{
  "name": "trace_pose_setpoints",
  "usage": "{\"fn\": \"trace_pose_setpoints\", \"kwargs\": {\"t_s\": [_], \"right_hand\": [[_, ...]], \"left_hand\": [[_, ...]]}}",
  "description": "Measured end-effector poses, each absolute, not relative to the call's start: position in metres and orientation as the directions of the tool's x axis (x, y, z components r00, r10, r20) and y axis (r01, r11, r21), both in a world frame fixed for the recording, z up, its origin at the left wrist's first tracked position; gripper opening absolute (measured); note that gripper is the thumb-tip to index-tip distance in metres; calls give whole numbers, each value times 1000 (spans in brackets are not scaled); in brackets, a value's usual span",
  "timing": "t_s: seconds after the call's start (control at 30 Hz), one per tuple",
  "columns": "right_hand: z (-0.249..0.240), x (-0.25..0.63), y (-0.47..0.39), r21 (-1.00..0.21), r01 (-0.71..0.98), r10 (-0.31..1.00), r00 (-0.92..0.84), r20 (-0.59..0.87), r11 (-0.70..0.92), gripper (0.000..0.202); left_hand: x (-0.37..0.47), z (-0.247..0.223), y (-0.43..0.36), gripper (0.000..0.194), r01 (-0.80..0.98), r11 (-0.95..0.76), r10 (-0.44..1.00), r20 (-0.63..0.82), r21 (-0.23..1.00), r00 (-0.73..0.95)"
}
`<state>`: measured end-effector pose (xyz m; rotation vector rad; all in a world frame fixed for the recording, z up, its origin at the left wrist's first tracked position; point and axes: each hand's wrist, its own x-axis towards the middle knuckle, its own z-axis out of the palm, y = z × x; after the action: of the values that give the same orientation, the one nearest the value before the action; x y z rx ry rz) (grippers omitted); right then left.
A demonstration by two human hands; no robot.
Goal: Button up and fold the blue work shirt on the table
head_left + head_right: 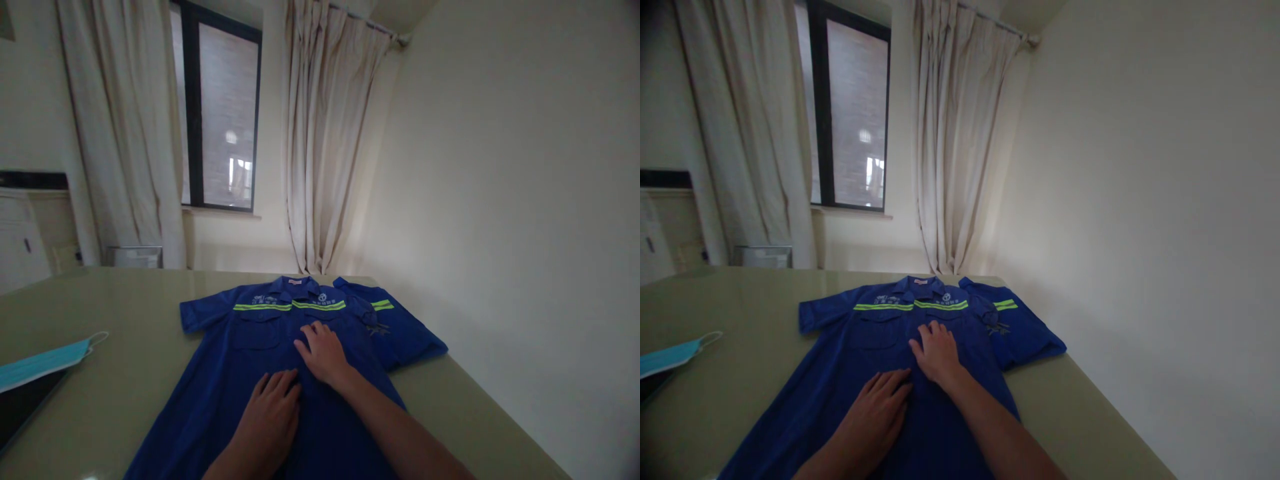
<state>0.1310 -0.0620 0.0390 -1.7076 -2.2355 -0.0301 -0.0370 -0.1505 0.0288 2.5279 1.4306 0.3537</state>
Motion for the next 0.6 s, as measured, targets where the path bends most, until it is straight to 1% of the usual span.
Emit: {"fn": "trace_pose_setpoints", "kwargs": {"t_s": [0.03, 0.07, 0.17, 0.2, 0.23, 0.33, 0.47, 0.53, 0.6], "right_hand": [[34, 128, -57, -204, 938, 942, -230, 243, 281, 49], [28, 124, -52, -230, 933, 952, -231, 203, 276, 54], [8, 118, -38, -287, 926, 968, -222, 117, 247, 58], [2, 118, -33, -296, 923, 969, -219, 117, 245, 57], [-2, 118, -28, -303, 920, 967, -219, 129, 248, 56], [-1, 121, -14, -330, 905, 957, -215, 193, 270, 54], [25, 120, -13, -377, 886, 923, -128, 363, 271, 46], [38, 117, -30, -410, 852, 882, -119, 455, 327, 41], [41, 117, -61, -458, 785, 843, -147, 517, 418, 33]], "left_hand": [[-35, 30, -154, 49, 803, -498, 860, 67, 327, 506], [-33, 29, -156, 53, 796, -492, 854, 18, 352, 520], [-28, 15, -160, 87, 793, -464, 825, -134, 396, 549], [-27, 8, -160, 94, 797, -455, 822, -156, 398, 547], [-25, 2, -160, 95, 799, -451, 825, -156, 398, 543], [-23, -7, -155, 87, 777, -488, 835, -48, 397, 549], [-20, 1, -144, 69, 769, -514, 849, 94, 381, 520], [-20, 5, -138, 57, 788, -494, 868, 161, 367, 470], [-25, 8, -135, 45, 816, -451, 891, 230, 362, 391]]}}
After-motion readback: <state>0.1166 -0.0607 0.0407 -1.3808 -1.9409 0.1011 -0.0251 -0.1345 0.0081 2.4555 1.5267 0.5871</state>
